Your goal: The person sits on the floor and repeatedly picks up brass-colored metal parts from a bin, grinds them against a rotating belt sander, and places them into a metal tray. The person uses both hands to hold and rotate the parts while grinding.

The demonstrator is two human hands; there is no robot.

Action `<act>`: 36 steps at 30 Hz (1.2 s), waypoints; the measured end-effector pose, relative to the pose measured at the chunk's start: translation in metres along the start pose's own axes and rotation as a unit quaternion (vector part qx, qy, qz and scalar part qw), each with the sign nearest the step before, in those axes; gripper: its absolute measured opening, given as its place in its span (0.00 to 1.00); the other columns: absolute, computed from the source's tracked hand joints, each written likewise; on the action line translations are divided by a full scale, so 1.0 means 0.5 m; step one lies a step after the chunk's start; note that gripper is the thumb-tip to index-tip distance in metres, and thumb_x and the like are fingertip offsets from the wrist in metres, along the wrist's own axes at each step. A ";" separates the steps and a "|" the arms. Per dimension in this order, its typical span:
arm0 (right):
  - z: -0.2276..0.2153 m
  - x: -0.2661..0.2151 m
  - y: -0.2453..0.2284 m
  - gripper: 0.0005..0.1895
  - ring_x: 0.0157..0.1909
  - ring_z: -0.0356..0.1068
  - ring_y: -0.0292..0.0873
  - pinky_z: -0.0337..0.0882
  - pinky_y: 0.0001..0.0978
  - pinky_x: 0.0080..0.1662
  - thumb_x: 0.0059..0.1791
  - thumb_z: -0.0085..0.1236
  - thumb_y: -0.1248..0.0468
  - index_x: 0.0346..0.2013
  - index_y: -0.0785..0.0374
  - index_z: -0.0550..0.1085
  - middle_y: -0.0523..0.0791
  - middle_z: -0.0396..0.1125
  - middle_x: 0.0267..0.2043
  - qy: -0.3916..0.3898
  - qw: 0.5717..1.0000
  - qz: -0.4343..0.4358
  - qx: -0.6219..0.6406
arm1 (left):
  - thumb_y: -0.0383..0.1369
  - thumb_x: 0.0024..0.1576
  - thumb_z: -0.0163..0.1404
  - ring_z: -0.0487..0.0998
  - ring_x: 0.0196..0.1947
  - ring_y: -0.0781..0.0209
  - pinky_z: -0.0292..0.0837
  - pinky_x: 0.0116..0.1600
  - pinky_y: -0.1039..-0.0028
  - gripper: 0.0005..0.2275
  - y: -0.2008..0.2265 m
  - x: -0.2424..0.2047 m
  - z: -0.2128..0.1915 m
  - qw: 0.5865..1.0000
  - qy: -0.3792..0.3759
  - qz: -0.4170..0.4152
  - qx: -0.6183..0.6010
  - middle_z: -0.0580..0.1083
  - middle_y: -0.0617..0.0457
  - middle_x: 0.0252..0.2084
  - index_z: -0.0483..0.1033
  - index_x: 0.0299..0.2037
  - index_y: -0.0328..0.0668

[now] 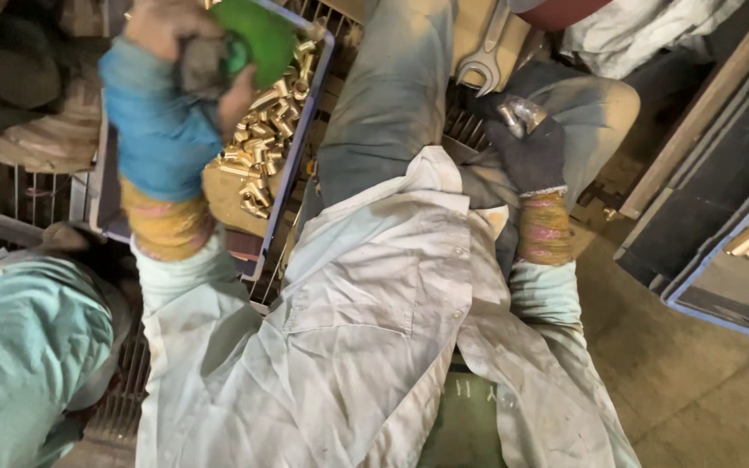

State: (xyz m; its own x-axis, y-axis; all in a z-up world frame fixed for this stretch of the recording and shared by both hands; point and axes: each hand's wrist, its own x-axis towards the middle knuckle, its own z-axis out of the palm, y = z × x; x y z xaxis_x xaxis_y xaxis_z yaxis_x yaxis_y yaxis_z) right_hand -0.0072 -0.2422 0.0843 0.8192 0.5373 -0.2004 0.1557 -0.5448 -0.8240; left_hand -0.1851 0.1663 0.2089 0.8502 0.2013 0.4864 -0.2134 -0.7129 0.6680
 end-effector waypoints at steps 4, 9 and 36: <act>0.007 0.007 0.021 0.17 0.42 0.77 0.43 0.75 0.36 0.46 0.49 0.71 0.62 0.49 0.66 0.79 0.49 0.77 0.41 0.014 0.997 -0.002 -0.075 | 0.24 0.57 0.64 0.78 0.40 0.45 0.73 0.44 0.63 0.15 -0.105 0.004 0.150 0.994 0.013 -0.001 0.106 0.74 0.44 0.42 0.74 0.50 0.37; 0.023 0.005 0.033 0.20 0.47 0.75 0.44 0.76 0.36 0.50 0.49 0.70 0.61 0.52 0.67 0.77 0.50 0.77 0.47 0.016 0.995 0.038 0.094 | 0.28 0.60 0.64 0.79 0.35 0.49 0.73 0.41 0.63 0.09 -0.330 -0.039 0.403 0.950 -0.097 -0.293 0.044 0.77 0.47 0.37 0.77 0.46 0.45; 0.029 0.025 -0.003 0.19 0.42 0.78 0.46 0.75 0.37 0.46 0.47 0.69 0.57 0.47 0.65 0.78 0.49 0.77 0.42 -0.037 0.989 0.101 -0.101 | 0.35 0.55 0.60 0.75 0.51 0.44 0.70 0.54 0.60 0.18 -0.770 -0.088 0.682 0.897 -0.086 -0.421 0.107 0.75 0.43 0.52 0.73 0.55 0.46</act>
State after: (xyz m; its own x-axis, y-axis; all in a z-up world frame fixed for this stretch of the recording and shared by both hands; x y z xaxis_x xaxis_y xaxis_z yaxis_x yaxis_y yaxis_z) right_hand -0.0053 -0.2253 0.0752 0.8036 0.4455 -0.3947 0.1054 -0.7592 -0.6423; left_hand 0.0238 0.2026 -0.2617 0.7319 0.6354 -0.2463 0.6207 -0.4723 0.6259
